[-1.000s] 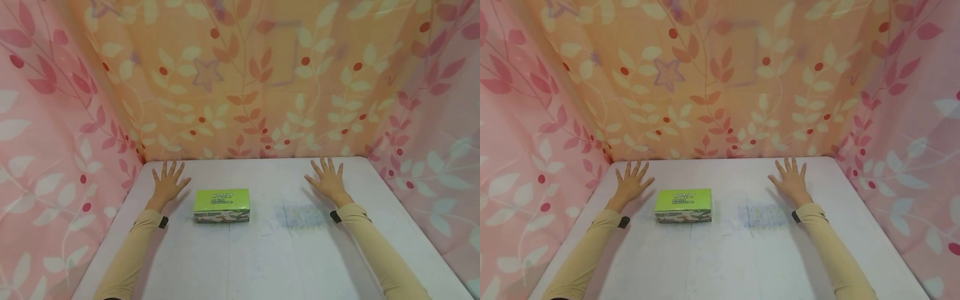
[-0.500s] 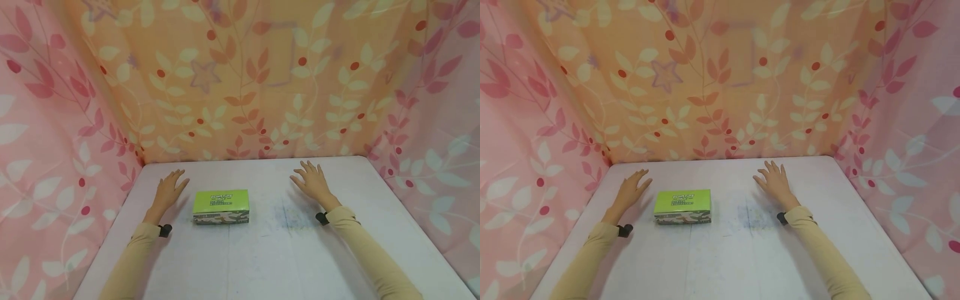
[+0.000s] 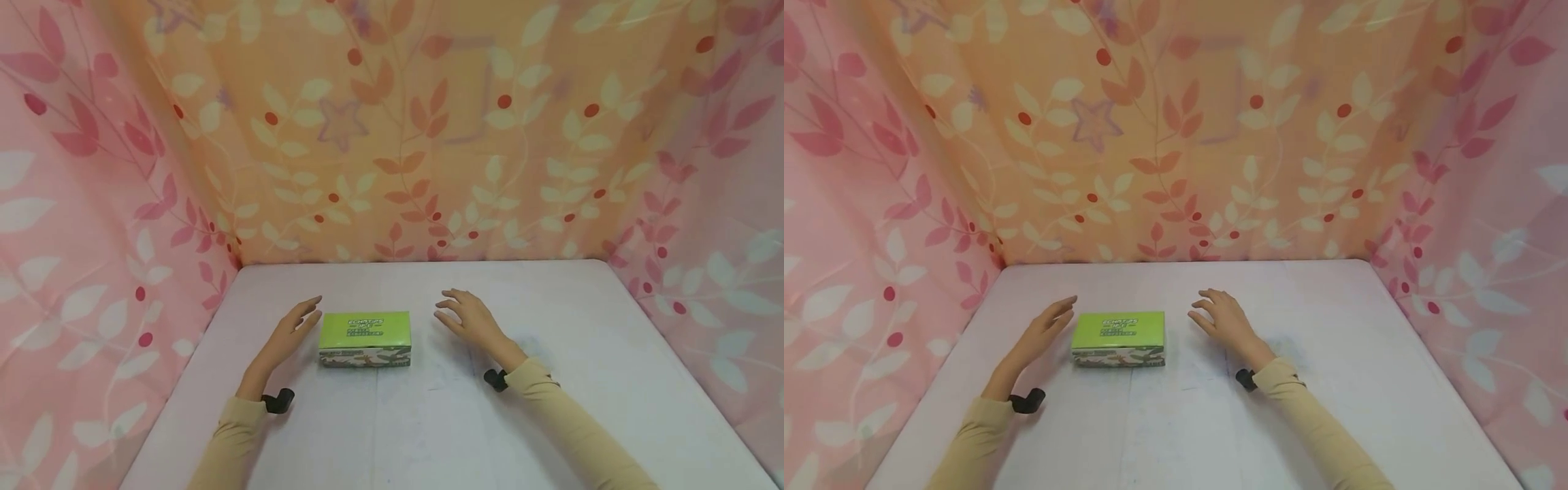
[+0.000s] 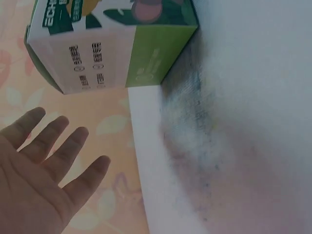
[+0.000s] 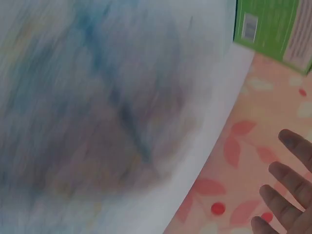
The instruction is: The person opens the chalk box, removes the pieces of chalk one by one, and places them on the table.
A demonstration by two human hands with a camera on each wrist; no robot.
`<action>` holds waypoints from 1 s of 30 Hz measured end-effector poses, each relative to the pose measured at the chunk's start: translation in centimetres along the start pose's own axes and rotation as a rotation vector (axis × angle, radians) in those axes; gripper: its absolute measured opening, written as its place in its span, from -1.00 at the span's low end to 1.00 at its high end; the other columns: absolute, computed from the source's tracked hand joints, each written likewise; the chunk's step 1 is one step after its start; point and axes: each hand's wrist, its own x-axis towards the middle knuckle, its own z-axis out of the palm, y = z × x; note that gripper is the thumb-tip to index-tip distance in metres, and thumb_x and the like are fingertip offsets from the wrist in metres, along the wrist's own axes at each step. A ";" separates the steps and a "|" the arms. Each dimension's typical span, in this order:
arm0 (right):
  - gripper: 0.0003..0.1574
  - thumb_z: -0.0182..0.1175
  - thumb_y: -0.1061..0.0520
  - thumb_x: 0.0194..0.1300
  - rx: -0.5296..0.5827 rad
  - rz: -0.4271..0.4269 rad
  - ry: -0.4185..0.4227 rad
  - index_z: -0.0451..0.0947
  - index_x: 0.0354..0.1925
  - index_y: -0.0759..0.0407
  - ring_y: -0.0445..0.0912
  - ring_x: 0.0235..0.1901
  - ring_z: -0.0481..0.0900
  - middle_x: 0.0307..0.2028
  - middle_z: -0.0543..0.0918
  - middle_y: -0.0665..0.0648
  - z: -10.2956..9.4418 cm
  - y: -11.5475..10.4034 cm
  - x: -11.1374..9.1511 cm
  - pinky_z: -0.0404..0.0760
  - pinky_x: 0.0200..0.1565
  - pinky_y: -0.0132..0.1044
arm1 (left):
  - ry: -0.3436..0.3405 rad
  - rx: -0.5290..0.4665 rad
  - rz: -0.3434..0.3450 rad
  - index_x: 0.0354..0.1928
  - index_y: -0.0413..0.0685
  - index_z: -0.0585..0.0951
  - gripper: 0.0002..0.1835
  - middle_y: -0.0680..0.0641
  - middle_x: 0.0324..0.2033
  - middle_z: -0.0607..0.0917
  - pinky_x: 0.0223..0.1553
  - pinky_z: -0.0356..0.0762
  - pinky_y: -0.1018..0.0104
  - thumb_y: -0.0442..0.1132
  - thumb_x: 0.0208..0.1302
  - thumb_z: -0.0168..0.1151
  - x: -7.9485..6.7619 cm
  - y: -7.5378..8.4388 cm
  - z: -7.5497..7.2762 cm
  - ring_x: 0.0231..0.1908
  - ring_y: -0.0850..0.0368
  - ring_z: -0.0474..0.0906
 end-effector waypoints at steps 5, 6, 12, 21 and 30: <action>-0.57 0.03 -0.13 0.21 0.061 -0.095 -0.009 0.53 -0.06 0.07 0.07 0.10 0.35 0.06 0.45 0.15 1.1 -2.5 0.5 0.36 0.10 0.00 | -0.100 -0.030 -0.037 0.30 0.25 0.07 -0.40 -0.01 0.28 0.15 0.20 0.13 -0.11 0.15 0.25 -0.13 -0.5 0.0 0.9 0.25 -0.05 0.10; -0.54 0.01 -0.15 0.22 0.062 -0.106 -0.019 0.50 -0.03 0.06 0.05 0.10 0.35 0.07 0.44 0.14 1.3 -3.0 0.6 0.37 0.10 -0.02 | -0.114 -0.035 -0.045 0.31 0.25 0.04 -0.39 -0.02 0.29 0.13 0.20 0.12 -0.12 0.15 0.24 -0.12 -0.6 0.0 1.1 0.25 -0.06 0.09; -0.33 -0.09 -0.28 0.22 0.096 -0.136 -0.122 0.29 0.18 0.01 -0.07 0.15 0.28 0.16 0.35 0.08 2.1 -5.4 1.3 0.38 0.11 -0.09 | -0.164 -0.067 -0.106 0.34 0.22 -0.07 -0.17 -0.10 0.29 0.10 0.23 0.12 -0.06 0.21 0.09 0.05 -0.9 -0.2 2.0 0.25 -0.13 0.06; -0.16 -0.01 -0.40 0.07 0.027 -0.217 -0.140 0.28 0.20 0.03 -0.11 0.06 0.33 0.16 0.34 0.10 2.5 -6.4 1.9 0.43 0.06 -0.21 | -0.165 -0.037 -0.082 0.31 0.25 -0.10 0.19 -0.08 0.24 0.18 0.20 0.13 -0.12 0.18 -0.38 0.43 -0.6 -1.1 3.1 0.23 -0.11 0.12; -0.14 -0.10 -0.40 0.13 -0.174 -0.229 -0.272 0.23 0.22 0.09 -0.03 0.07 0.35 0.17 0.33 0.16 1.9 -7.5 2.5 0.48 0.03 -0.20 | -0.154 -0.065 -0.091 0.25 0.16 0.01 0.15 -0.01 0.16 0.24 0.21 0.18 -0.02 0.14 -0.45 0.48 -0.1 -1.6 3.5 0.20 -0.10 0.18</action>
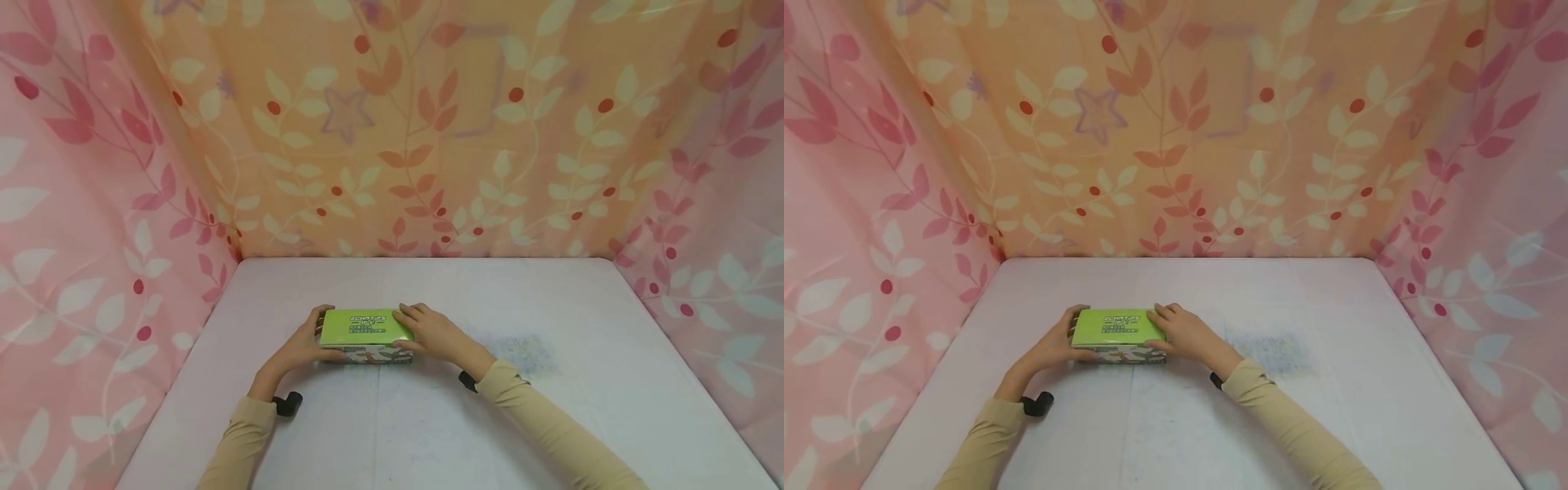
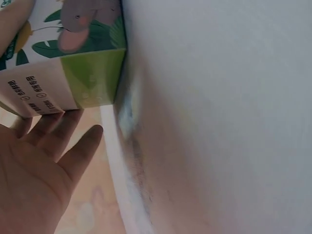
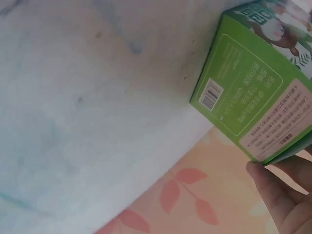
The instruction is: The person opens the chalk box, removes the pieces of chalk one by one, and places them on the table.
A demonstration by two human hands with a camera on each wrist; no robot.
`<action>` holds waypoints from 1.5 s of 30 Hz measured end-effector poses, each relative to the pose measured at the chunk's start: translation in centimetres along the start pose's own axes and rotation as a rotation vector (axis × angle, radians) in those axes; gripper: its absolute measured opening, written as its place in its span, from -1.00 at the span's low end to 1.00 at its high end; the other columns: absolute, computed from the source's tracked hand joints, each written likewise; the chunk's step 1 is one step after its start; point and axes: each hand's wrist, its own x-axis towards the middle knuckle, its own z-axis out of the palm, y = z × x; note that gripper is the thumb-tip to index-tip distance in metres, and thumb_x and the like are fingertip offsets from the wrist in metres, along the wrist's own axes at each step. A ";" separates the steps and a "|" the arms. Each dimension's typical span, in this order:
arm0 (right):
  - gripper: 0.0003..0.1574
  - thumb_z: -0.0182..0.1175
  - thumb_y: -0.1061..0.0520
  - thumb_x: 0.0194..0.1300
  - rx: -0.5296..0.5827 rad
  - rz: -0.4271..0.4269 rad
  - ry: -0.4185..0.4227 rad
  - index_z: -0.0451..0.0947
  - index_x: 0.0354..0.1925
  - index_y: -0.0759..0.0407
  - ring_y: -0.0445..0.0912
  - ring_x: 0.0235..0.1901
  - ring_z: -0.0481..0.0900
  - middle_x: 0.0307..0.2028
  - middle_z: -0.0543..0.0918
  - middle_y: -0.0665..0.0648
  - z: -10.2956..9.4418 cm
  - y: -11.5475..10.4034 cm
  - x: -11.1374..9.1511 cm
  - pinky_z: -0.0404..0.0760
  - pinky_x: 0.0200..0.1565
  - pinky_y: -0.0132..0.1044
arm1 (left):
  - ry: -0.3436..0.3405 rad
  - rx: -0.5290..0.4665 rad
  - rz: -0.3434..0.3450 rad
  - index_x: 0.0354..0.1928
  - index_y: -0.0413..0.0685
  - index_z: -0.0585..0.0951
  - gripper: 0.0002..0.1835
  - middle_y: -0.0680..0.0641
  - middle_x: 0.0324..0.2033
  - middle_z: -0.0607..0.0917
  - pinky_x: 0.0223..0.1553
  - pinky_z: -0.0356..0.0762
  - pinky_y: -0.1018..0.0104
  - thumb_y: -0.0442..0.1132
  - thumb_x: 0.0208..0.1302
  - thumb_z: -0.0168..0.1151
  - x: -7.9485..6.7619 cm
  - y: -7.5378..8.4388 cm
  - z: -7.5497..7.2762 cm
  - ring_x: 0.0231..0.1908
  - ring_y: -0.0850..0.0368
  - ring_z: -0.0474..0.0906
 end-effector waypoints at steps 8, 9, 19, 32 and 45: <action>-0.28 -0.20 -0.26 0.28 -0.130 -0.069 0.021 0.30 0.16 0.23 0.05 0.01 0.44 0.08 0.43 0.25 -0.3 -0.4 0.4 0.54 -0.03 -0.18 | 0.001 0.020 0.018 0.23 0.13 0.06 0.15 0.08 0.08 0.32 0.17 0.24 -0.02 0.17 -0.51 0.48 0.3 -0.4 -0.1 0.16 -0.07 0.24; -0.30 -0.22 -0.24 0.29 -0.126 -0.066 0.022 0.31 0.15 0.22 0.04 0.00 0.45 0.07 0.44 0.24 -0.4 -0.4 0.5 0.54 -0.03 -0.19 | 0.001 0.025 0.020 0.23 0.11 0.06 0.16 0.08 0.08 0.33 0.17 0.25 -0.02 0.16 -0.51 0.48 0.4 -0.4 -0.1 0.16 -0.08 0.25; -0.28 -0.38 -0.29 0.31 0.092 0.018 -0.048 0.38 0.10 0.13 -0.07 -0.06 0.50 -0.02 0.53 0.13 -1.4 0.3 1.1 0.49 0.02 -0.23 | 0.014 0.066 0.033 0.22 0.12 0.07 0.14 0.07 0.01 0.40 0.09 0.32 -0.03 0.16 -0.50 0.48 0.1 0.0 -0.2 0.08 -0.05 0.33; -0.37 -0.32 -0.31 0.29 0.395 0.210 0.020 0.56 -0.26 0.02 -0.25 -0.51 0.52 -0.56 0.56 -0.09 -2.1 2.5 3.2 0.55 -0.28 -0.30 | 0.026 0.089 -0.025 0.23 0.21 0.02 0.18 -0.05 0.18 0.26 0.17 0.26 0.01 0.19 -0.53 0.48 0.1 0.0 0.1 0.17 -0.11 0.23; -0.32 -0.34 -0.33 0.28 0.654 0.499 0.056 0.51 -0.22 0.10 0.03 -0.67 0.55 -0.69 0.54 0.22 -0.7 4.4 5.7 0.48 -0.59 -0.30 | 0.037 0.088 -0.040 0.27 0.20 -0.05 0.24 -0.05 0.18 0.26 0.14 0.28 -0.04 0.18 -0.53 0.48 0.0 -0.2 0.1 0.17 -0.05 0.23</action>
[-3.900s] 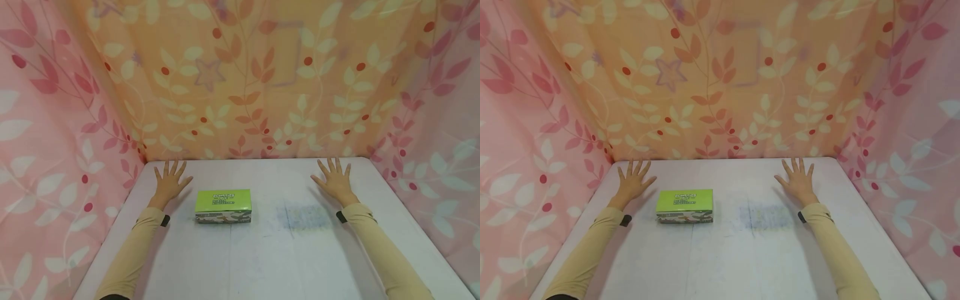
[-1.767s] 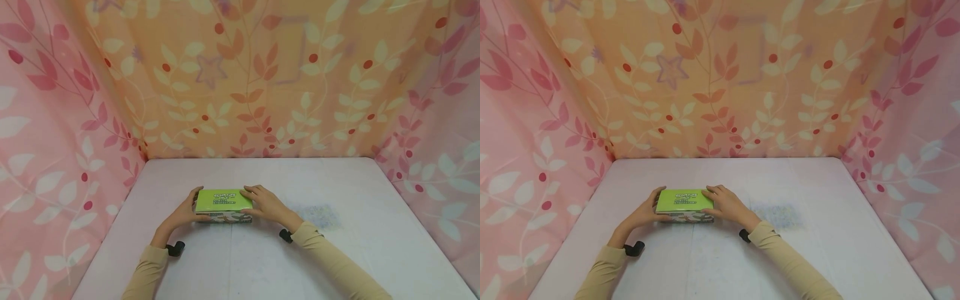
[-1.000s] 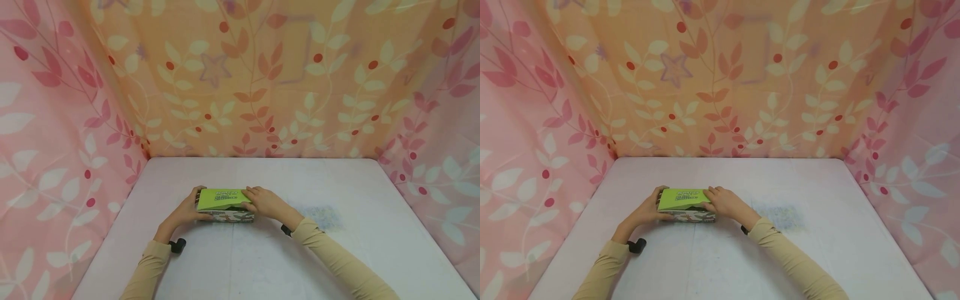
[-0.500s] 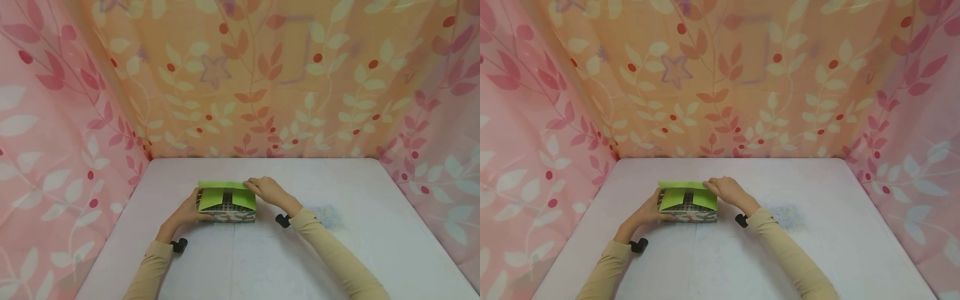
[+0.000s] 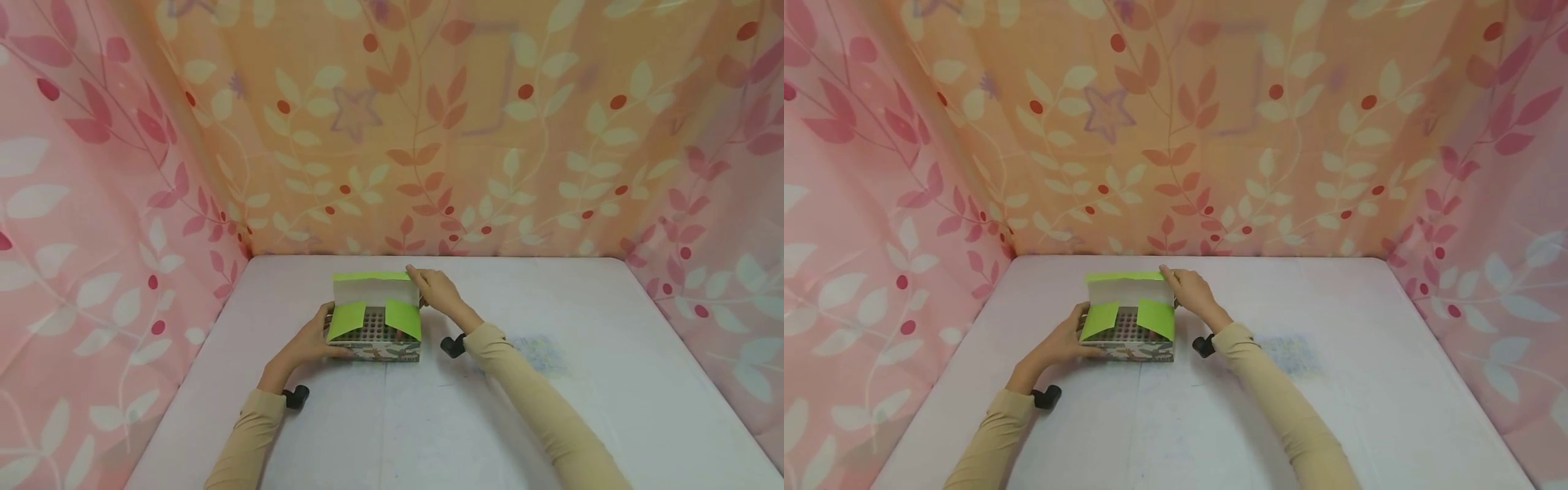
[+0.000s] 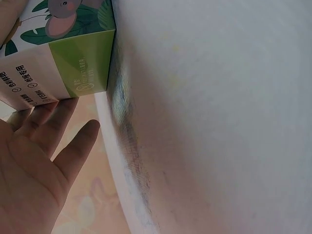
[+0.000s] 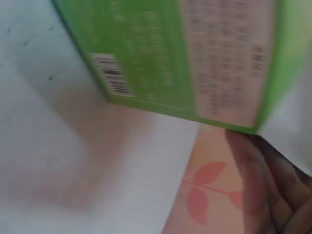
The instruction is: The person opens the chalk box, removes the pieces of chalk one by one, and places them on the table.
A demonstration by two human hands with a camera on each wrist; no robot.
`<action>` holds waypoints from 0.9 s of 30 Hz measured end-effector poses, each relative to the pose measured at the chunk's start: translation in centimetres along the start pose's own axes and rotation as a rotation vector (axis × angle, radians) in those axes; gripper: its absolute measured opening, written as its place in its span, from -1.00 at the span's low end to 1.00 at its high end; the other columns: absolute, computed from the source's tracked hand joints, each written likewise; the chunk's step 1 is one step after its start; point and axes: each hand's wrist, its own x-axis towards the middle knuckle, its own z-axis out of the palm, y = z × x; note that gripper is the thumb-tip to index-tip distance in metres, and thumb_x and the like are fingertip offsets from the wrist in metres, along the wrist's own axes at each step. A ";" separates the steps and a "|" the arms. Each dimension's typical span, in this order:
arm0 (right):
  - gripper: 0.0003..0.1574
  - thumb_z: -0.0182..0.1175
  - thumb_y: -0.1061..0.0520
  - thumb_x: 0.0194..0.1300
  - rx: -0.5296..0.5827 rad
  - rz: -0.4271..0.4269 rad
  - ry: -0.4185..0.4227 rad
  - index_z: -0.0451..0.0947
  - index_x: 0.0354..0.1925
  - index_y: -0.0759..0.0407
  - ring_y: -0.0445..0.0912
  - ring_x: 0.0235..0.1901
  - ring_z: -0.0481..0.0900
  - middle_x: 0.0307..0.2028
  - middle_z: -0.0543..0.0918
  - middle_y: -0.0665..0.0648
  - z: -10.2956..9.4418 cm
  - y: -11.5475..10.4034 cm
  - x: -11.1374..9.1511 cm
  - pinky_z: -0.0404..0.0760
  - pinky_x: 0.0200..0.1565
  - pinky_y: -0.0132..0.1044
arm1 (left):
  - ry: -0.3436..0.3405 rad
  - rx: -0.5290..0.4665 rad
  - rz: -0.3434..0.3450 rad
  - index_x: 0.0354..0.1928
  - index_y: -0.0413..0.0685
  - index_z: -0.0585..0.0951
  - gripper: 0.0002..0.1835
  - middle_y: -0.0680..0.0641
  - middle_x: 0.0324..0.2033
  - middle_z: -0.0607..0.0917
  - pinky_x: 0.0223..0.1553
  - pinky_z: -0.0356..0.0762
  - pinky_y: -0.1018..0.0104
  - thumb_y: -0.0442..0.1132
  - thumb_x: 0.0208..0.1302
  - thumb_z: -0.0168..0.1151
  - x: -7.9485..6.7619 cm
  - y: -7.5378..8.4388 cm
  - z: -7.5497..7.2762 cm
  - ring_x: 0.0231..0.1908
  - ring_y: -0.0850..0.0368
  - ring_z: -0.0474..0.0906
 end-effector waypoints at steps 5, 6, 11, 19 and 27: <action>-0.36 -0.37 -0.36 0.27 -0.035 0.022 0.076 0.39 -0.35 0.08 -0.02 -0.74 0.53 -0.77 0.54 0.12 1.2 0.9 0.5 0.43 -0.66 -0.32 | 0.011 0.017 0.014 0.28 0.30 -0.16 0.29 -0.06 0.14 0.26 0.12 0.29 -0.07 0.18 -0.54 0.48 0.0 0.0 -0.1 0.16 -0.04 0.24; -0.37 -0.35 -0.36 0.26 -0.038 0.032 0.075 0.37 -0.37 0.09 -0.02 -0.74 0.53 -0.77 0.54 0.11 1.4 1.2 0.5 0.42 -0.66 -0.33 | 0.010 0.022 0.020 0.28 0.31 -0.17 0.30 -0.06 0.14 0.26 0.11 0.28 -0.08 0.19 -0.53 0.48 0.1 0.0 -0.1 0.16 -0.04 0.24; -0.45 -0.20 -0.31 0.24 -0.029 0.066 0.046 0.36 -0.44 0.10 -0.07 -0.74 0.52 -0.75 0.52 0.03 2.4 2.3 0.0 0.41 -0.69 -0.36 | 0.009 0.015 0.046 0.31 0.27 -0.22 0.34 -0.06 0.12 0.27 0.10 0.27 -0.12 0.20 -0.53 0.48 0.1 -0.2 -0.1 0.15 -0.05 0.25; -0.40 -0.17 -0.33 0.22 0.015 0.100 -0.052 0.38 -0.58 0.11 -0.05 -0.72 0.49 -0.65 0.52 0.13 2.8 3.0 -1.1 0.43 -0.71 -0.31 | -0.008 0.034 0.028 0.29 0.43 -0.21 0.31 -0.05 0.16 0.27 0.10 0.27 -0.13 0.20 -0.52 0.47 0.1 0.0 -0.3 0.16 -0.02 0.25; -0.39 -0.18 -0.35 0.21 0.029 0.145 -0.077 0.43 -0.54 0.09 -0.05 -0.71 0.51 -0.61 0.56 0.16 2.8 3.1 -1.7 0.48 -0.69 -0.28 | -0.033 0.048 0.011 0.30 0.41 -0.17 0.31 -0.07 0.19 0.26 0.15 0.19 -0.13 0.18 -0.55 0.49 0.5 0.1 -0.5 0.17 -0.01 0.23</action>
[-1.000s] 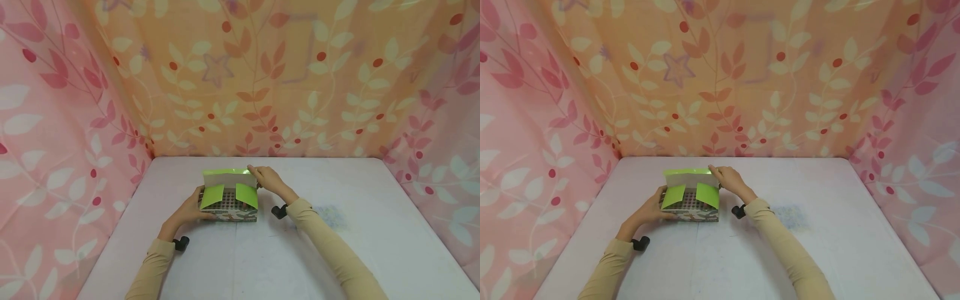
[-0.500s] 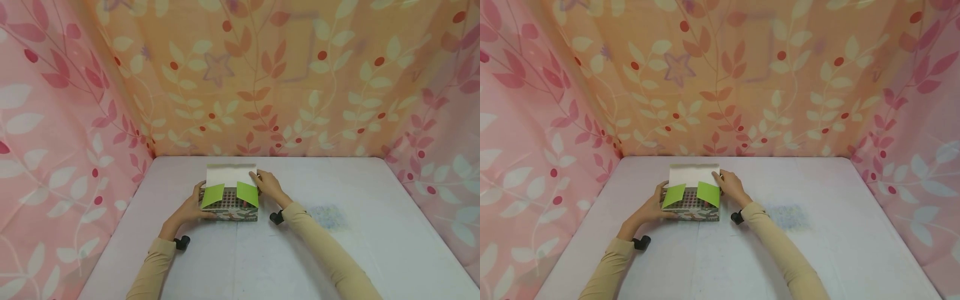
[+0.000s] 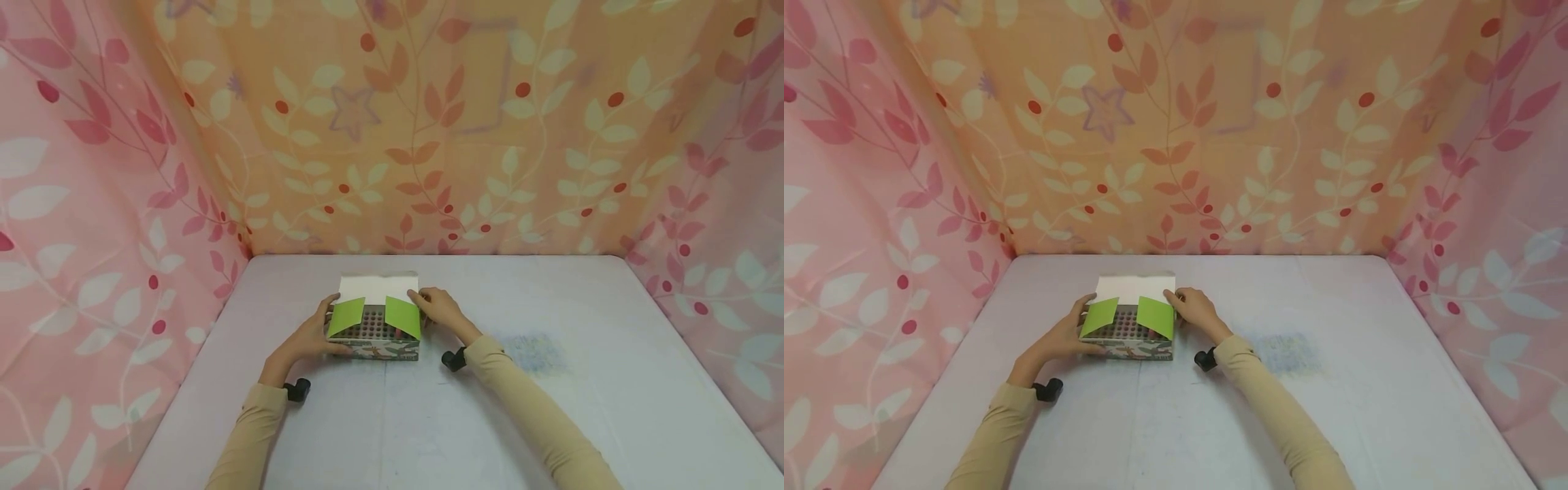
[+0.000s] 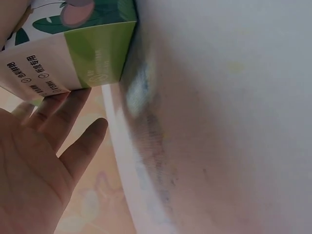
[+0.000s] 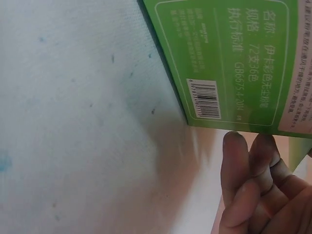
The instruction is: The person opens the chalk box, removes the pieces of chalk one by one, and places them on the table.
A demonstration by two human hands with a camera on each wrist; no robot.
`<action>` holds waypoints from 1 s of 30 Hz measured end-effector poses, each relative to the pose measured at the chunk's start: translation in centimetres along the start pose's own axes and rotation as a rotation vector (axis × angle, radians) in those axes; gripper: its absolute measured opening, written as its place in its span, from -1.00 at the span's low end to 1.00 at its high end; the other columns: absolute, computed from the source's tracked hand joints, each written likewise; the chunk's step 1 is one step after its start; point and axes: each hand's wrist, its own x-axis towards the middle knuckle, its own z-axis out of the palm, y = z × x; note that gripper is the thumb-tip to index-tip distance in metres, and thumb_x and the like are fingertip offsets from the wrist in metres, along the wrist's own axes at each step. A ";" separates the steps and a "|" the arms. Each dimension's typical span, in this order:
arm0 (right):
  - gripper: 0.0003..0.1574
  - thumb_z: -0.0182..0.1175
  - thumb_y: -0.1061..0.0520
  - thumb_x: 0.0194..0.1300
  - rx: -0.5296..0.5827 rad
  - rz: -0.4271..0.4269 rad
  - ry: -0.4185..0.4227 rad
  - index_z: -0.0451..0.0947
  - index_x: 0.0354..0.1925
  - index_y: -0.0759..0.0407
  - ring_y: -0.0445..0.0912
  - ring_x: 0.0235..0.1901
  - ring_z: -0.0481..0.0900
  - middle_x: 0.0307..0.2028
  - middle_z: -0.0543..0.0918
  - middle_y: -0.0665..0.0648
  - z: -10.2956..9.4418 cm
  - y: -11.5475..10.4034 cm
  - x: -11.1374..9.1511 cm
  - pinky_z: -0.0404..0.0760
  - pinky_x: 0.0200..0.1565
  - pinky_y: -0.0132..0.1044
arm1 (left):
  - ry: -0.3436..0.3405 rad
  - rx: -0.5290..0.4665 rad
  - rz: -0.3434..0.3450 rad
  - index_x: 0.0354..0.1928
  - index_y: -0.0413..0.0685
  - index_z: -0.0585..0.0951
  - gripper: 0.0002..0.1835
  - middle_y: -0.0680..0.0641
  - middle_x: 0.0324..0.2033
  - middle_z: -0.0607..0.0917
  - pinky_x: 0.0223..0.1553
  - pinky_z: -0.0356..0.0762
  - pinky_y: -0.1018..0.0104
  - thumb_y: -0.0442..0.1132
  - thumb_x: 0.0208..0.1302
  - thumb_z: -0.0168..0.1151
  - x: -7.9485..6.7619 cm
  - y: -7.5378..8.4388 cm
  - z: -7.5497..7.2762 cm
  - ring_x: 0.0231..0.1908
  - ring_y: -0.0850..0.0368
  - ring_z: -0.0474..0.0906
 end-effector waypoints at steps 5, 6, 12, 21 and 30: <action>-0.39 -0.20 -0.39 0.19 -0.098 0.022 0.033 0.48 -0.43 0.04 -0.11 -0.71 0.48 -0.62 0.55 0.08 -0.2 -0.4 -0.6 0.43 -0.67 -0.32 | -0.040 -0.053 0.015 0.30 0.39 -0.22 0.32 -0.12 0.20 0.21 0.17 0.17 -0.12 0.10 -0.50 0.51 0.1 0.1 0.0 0.20 -0.04 0.17; -0.38 -0.20 -0.40 0.18 -0.117 0.027 0.038 0.49 -0.37 0.04 -0.13 -0.71 0.47 -0.62 0.54 0.06 -0.3 -0.5 -0.8 0.42 -0.67 -0.33 | -0.051 -0.064 0.021 0.30 0.37 -0.25 0.33 -0.14 0.21 0.20 0.17 0.16 -0.13 0.10 -0.49 0.51 0.1 0.2 0.0 0.20 -0.06 0.16; -0.27 -0.21 -0.45 0.14 -0.100 0.053 0.066 0.45 -0.07 0.04 -0.12 -0.72 0.50 -0.62 0.57 0.07 -0.9 -1.5 -2.5 0.43 -0.64 -0.33 | -0.027 -0.025 0.010 0.31 0.35 -0.35 0.33 -0.15 0.27 0.08 0.15 0.13 -0.20 0.24 -0.42 0.41 -0.5 1.2 -0.2 0.25 -0.11 0.03; 0.18 -0.14 -0.66 -0.19 -0.144 0.040 0.083 0.10 0.26 -0.02 -0.16 -0.60 0.50 -0.40 0.57 0.01 -0.7 -4.1 -6.2 0.44 -0.61 -0.34 | 0.172 0.194 -0.044 0.35 0.10 -0.11 0.05 -0.14 0.23 0.22 0.00 0.36 -0.15 0.36 -0.12 0.13 -2.0 4.2 0.0 0.12 -0.14 0.29; 0.03 0.05 -0.46 -0.04 -0.340 -0.100 0.209 0.20 0.19 0.18 -0.02 -0.26 0.55 0.00 0.46 0.17 1.4 -4.5 -7.7 0.59 -0.37 -0.16 | 0.346 0.294 -0.117 0.00 -0.20 0.44 -0.34 -0.10 -0.36 0.61 -0.50 0.52 0.23 0.15 -0.02 0.21 -2.3 5.3 0.7 -0.41 0.08 0.52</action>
